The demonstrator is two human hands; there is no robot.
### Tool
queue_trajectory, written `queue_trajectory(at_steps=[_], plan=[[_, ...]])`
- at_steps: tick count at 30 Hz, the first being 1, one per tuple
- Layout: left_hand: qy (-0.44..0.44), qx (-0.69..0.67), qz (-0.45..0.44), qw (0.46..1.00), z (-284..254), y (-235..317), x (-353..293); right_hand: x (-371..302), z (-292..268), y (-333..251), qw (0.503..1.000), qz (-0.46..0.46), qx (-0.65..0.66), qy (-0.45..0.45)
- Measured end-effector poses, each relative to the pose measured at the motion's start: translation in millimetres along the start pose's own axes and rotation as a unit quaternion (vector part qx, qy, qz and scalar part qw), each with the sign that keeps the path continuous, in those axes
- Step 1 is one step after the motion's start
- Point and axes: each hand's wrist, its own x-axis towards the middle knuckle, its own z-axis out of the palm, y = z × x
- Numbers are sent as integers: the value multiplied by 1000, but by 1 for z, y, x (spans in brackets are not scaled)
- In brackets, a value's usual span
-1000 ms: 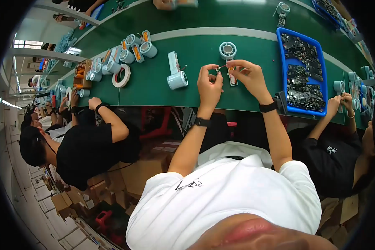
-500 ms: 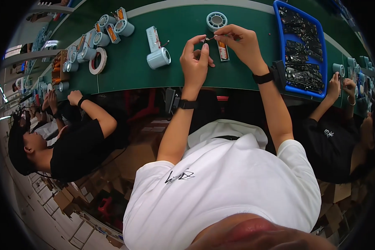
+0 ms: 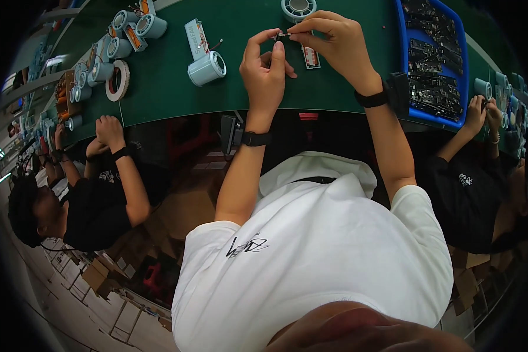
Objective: The person picks up a circuit board from a tray, aligns it with a handheld fan casing, and presses it into place. They then pick up a battery, connect its wires to the circuit board, and seat the battery into the fan handle before setting the assembly down.
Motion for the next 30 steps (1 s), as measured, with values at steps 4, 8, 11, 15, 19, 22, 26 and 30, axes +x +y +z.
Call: queue_trajectory(at_steps=[4, 8, 11, 15, 19, 22, 26, 30], plan=[[-7, 1, 4, 1000, 1, -1, 1, 6, 6, -3, 997, -55, -58, 24], [-2, 15, 7, 1000, 0, -4, 0, 15, 2, -16, 984, -147, -71, 64], [1, 34, 12, 999, 1, -5, 0, 19, -7, -30, 989, -33, -133, -48], [-4, 63, 41, 997, 3, -7, 0, 20, 0, -7, 971, -216, -85, 63], [7, 60, 42, 997, -1, -7, 0, 28, -15, -32, 983, -94, -141, -77], [-10, 52, 41, 998, -1, -6, 2, 30, -17, -24, 986, -80, -112, -94], [-19, 39, 47, 998, -3, -7, 4, 34, -17, -20, 990, -67, -75, -100], [-28, 27, 64, 997, -3, -6, 5, 35, -18, -24, 988, -86, -91, -92]])
